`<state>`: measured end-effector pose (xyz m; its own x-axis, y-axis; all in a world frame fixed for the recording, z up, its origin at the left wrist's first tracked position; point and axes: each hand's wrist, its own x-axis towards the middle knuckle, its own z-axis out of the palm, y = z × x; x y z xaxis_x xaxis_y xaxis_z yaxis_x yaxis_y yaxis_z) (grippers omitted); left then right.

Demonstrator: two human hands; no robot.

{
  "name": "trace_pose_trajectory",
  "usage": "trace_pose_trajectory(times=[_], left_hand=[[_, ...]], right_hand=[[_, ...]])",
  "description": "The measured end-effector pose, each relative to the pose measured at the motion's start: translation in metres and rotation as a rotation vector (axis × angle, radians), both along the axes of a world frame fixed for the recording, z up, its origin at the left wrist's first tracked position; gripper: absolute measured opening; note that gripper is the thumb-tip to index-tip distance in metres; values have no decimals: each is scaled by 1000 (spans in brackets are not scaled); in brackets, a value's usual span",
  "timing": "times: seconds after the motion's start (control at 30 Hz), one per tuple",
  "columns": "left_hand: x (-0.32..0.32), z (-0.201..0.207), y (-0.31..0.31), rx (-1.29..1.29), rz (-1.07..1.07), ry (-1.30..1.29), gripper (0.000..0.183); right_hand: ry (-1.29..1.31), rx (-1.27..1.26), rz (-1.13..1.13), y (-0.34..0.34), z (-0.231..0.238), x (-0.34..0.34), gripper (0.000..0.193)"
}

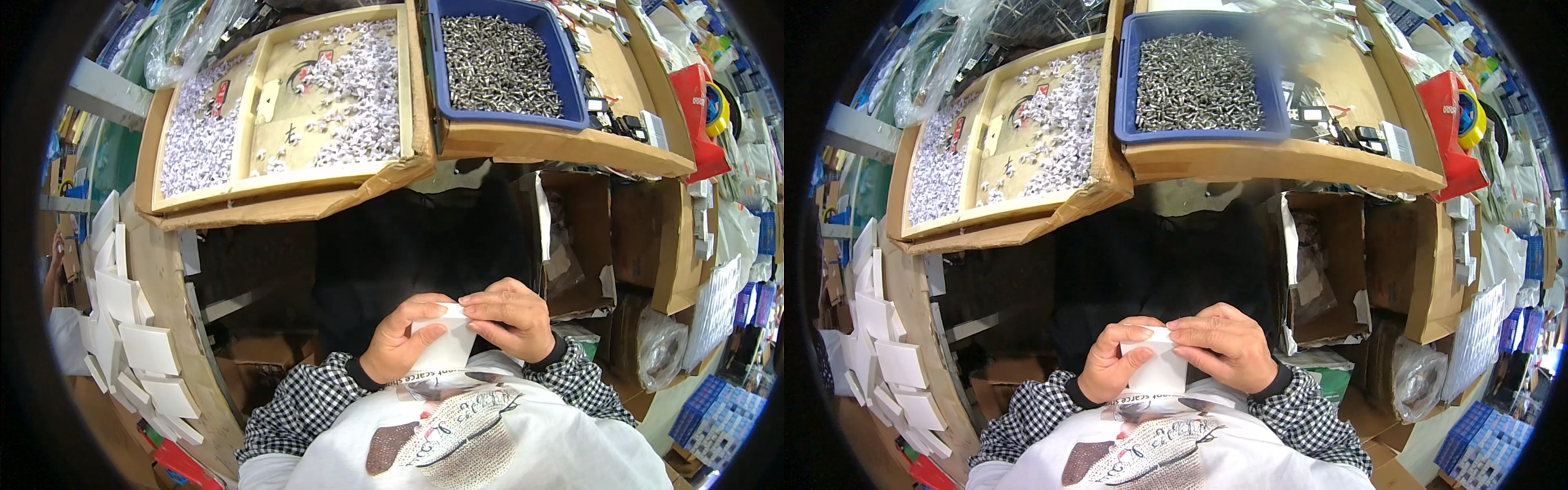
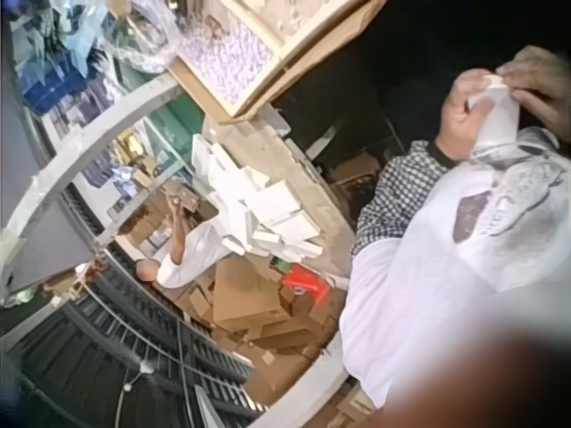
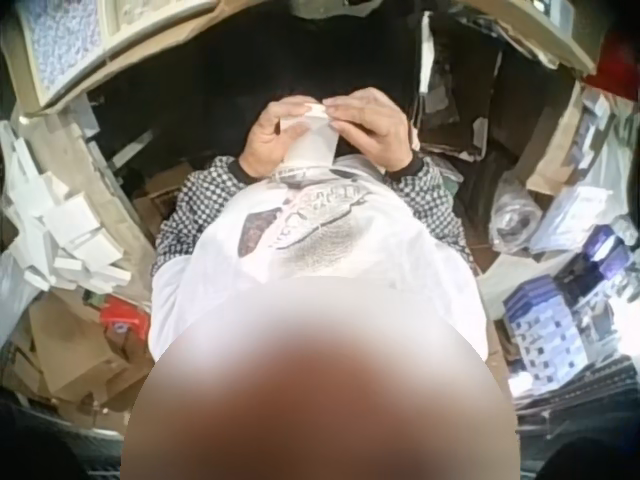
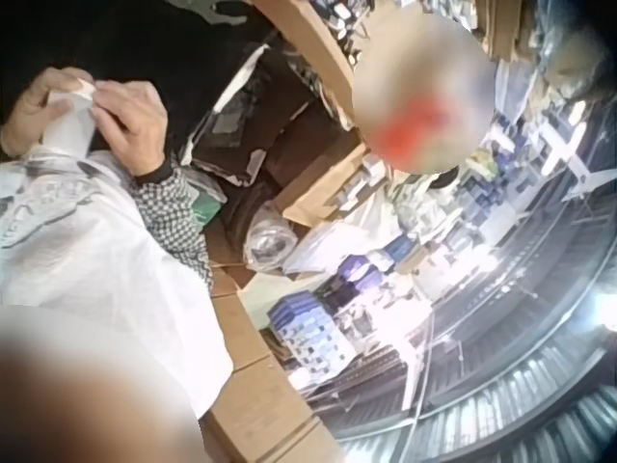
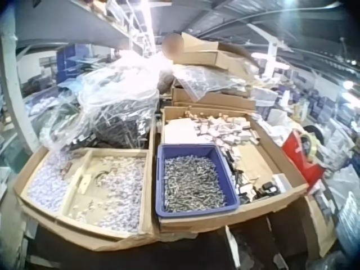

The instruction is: The person assembles small electronic components by hand, picking up white rectangular parts and inserting them into a small white box. They repeatedly reach for components from trays and place them into the box, then set the box aside and repeat the process.

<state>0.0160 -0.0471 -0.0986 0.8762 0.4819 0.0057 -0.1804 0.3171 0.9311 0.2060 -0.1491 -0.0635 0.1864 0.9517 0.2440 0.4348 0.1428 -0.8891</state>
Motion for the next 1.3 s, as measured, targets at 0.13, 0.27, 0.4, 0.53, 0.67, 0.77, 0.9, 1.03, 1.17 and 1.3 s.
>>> trace_pose_trajectory(times=[0.13,0.27,0.4,0.53,0.67,0.77,0.9,1.03,1.17,1.3], left_hand=[[5,6,3,-25,2,-33,29],[8,14,7,-26,15,-25,30],[2,19,12,-24,-32,115,29],[4,20,10,39,-53,164,25],[11,21,9,0,-18,145,22],[10,19,11,-96,-9,211,21],[9,13,11,-102,17,198,22],[9,13,6,-162,145,287,21],[12,18,5,-193,135,260,23],[11,21,5,-197,131,259,23]], right_hand=[[107,-33,-11,-1,2,2,22],[289,-146,-91,-2,-1,-2,23],[273,-59,-11,-3,-7,-2,23],[173,8,0,-1,-3,3,21],[21,23,18,0,23,22,22],[-307,195,-483,-21,60,85,14],[-216,451,-1234,-44,98,197,12],[-265,83,-1289,-57,107,279,26],[204,139,-1095,-63,108,286,24],[313,257,-1040,-55,117,276,20]])
